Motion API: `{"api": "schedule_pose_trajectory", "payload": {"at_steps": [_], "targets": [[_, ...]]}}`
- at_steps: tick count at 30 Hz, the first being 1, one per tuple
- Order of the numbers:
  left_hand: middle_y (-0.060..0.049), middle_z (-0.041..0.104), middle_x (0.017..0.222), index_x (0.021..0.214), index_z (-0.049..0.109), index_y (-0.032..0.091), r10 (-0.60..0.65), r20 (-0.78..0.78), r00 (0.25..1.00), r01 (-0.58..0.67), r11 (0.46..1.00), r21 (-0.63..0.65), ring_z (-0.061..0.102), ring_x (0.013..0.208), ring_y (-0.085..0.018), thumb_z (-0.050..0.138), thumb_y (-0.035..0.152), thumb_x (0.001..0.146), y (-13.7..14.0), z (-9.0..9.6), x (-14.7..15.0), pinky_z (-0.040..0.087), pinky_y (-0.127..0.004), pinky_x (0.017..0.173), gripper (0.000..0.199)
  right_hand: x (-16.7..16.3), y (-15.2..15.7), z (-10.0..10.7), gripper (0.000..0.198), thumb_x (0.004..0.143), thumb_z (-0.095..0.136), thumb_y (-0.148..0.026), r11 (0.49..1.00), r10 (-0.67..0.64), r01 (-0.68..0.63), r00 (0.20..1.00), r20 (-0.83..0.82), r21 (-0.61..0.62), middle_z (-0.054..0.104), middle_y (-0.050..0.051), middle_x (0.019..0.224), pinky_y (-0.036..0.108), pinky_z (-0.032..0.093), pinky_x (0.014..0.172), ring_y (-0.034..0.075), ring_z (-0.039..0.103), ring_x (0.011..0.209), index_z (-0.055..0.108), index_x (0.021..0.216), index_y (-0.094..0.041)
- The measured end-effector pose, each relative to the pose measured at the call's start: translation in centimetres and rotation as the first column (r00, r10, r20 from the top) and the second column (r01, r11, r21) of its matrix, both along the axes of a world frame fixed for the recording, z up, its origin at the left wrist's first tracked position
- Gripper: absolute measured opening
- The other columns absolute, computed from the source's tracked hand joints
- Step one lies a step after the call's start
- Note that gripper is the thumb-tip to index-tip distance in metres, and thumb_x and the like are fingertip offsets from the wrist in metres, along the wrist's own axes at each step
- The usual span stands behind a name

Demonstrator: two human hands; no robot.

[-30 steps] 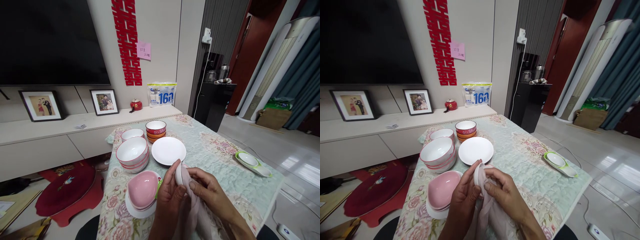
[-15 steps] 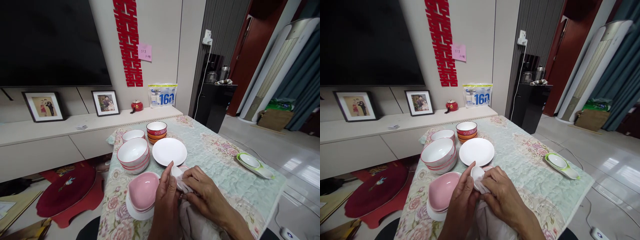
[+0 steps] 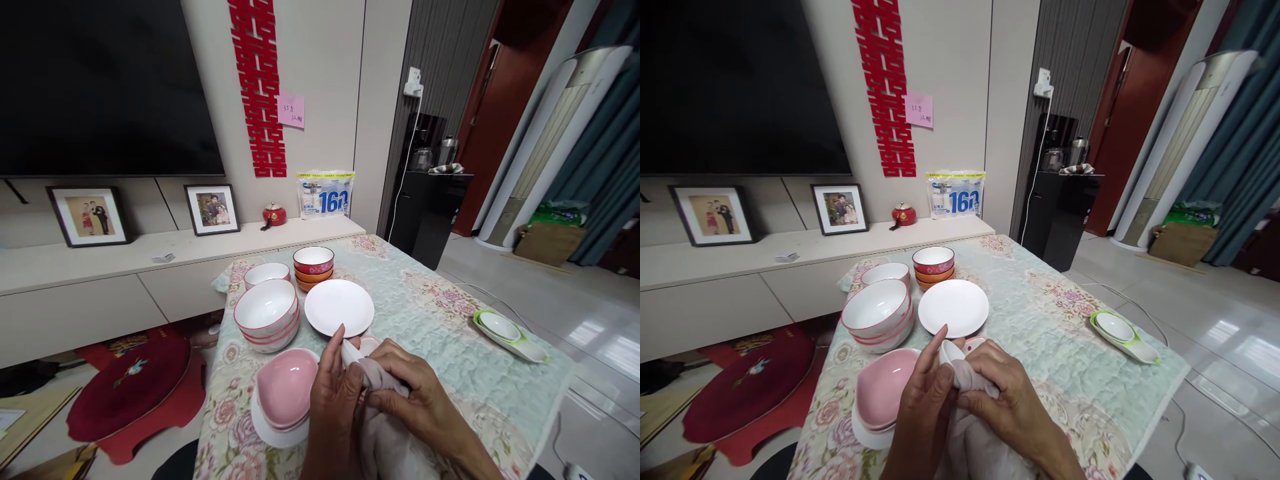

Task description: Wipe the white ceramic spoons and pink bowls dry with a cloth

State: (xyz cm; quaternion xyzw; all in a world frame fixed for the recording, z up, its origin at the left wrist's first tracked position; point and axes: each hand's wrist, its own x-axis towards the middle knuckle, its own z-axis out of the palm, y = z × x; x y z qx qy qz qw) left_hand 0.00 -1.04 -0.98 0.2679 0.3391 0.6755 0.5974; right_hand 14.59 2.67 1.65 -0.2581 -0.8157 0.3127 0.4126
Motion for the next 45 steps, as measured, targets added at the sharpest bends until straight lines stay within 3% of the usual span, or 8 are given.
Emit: {"api": "schedule_pose_trajectory", "payload": {"at_steps": [7, 13, 21, 28, 30, 34, 39, 45], "targets": [[-0.012, 0.073, 0.129, 0.132, 0.069, 0.024, -0.036, -0.137, 0.99, 0.033, 0.999, -0.026, 0.053, 0.137, -0.035, 0.071, 0.033, 0.087, -0.3, 0.6, -0.9, 0.052, -0.043, 0.106, 0.045, 1.1, 0.6, -0.3, 0.016, 0.099, 0.058, -0.035, 0.99, -0.044, 0.009, 0.969, 0.243, 0.143, 0.063, 0.004, 0.089, 0.038, 0.045, 0.081, 0.021, 0.056, 0.086, 0.063, 0.092, -0.021], [-0.019, 0.059, 0.146, 0.148, 0.05, 0.016, 0.005, -0.154, 0.988, -0.008, 1.0, -0.023, 0.056, 0.134, -0.036, 0.082, 0.041, 0.076, 0.2, 0.1, 0.6, 0.049, -0.042, 0.108, 0.083, 0.7, 0.1, 0.1, 0.017, 0.101, 0.054, -0.034, 0.995, -0.025, 0.014, 0.994, 0.107, 0.101, 0.065, 0.005, 0.091, 0.036, 0.045, 0.078, 0.021, 0.057, 0.087, 0.062, 0.091, -0.022], [-0.017, 0.068, 0.135, 0.148, 0.052, 0.021, -0.094, 0.009, 0.996, 0.094, 0.995, -0.02, 0.06, 0.129, -0.036, 0.066, 0.051, 0.089, -0.4, 0.7, 0.1, 0.053, -0.045, 0.103, 0.067, 0.6, 0.2, -0.1, 0.014, 0.1, 0.058, -0.034, 0.994, 0.028, -0.042, 0.99, 0.139, 0.097, 0.063, 0.004, 0.091, 0.036, 0.044, 0.081, 0.021, 0.056, 0.089, 0.062, 0.092, -0.022], [-0.011, 0.064, 0.143, 0.113, 0.078, 0.024, 0.066, -0.253, 0.965, -0.059, 0.998, 0.034, 0.05, 0.139, -0.036, 0.087, 0.03, 0.069, 0.0, -0.2, -0.5, 0.037, -0.042, 0.119, 0.045, 1.2, 0.3, 0.1, 0.013, 0.101, 0.053, -0.03, 0.986, -0.038, -0.009, 0.961, 0.272, 0.168, 0.062, 0.004, 0.091, 0.038, 0.042, 0.08, 0.022, 0.053, 0.087, 0.059, 0.093, -0.022], [-0.016, 0.071, 0.132, 0.121, 0.073, 0.021, 0.02, -0.227, 0.974, -0.022, 1.0, -0.007, 0.062, 0.126, -0.037, 0.08, 0.037, 0.076, 0.2, 0.0, 0.0, 0.051, -0.046, 0.105, 0.048, 1.1, 0.2, 0.2, 0.017, 0.102, 0.051, -0.034, 0.989, -0.039, 0.005, 0.973, 0.225, 0.15, 0.063, 0.005, 0.092, 0.038, 0.043, 0.079, 0.022, 0.054, 0.087, 0.06, 0.093, -0.022], [-0.018, 0.068, 0.136, 0.146, 0.052, 0.018, -0.006, -0.065, 0.998, 0.005, 1.0, -0.011, 0.062, 0.127, -0.035, 0.075, 0.038, 0.083, 0.2, 0.6, 0.5, 0.051, -0.045, 0.106, 0.071, 0.7, 0.0, 0.3, 0.022, 0.102, 0.051, -0.037, 0.992, -0.019, 0.003, 0.991, 0.129, 0.125, 0.062, 0.005, 0.088, 0.036, 0.044, 0.076, 0.021, 0.055, 0.085, 0.059, 0.088, -0.022], [-0.009, 0.067, 0.139, 0.123, 0.074, 0.027, 0.03, -0.153, 0.988, -0.034, 0.999, -0.022, 0.054, 0.136, -0.038, 0.08, 0.033, 0.079, -0.3, 0.4, -0.9, 0.049, -0.047, 0.111, 0.045, 0.6, -0.2, 0.4, 0.017, 0.102, 0.051, -0.032, 0.986, -0.008, -0.026, 0.981, 0.196, 0.167, 0.061, 0.004, 0.091, 0.037, 0.042, 0.079, 0.021, 0.054, 0.087, 0.058, 0.092, -0.021], [-0.012, 0.072, 0.131, 0.121, 0.074, 0.025, -0.136, 0.013, 0.991, 0.136, 0.991, 0.005, 0.064, 0.125, -0.037, 0.071, 0.044, 0.085, 0.0, 0.1, 0.1, 0.054, -0.05, 0.104, 0.041, 1.3, -0.1, 0.4, 0.009, 0.1, 0.053, -0.025, 0.977, -0.066, -0.001, 0.951, 0.303, 0.215, 0.061, 0.003, 0.091, 0.038, 0.041, 0.081, 0.022, 0.054, 0.088, 0.057, 0.093, -0.022]]}}
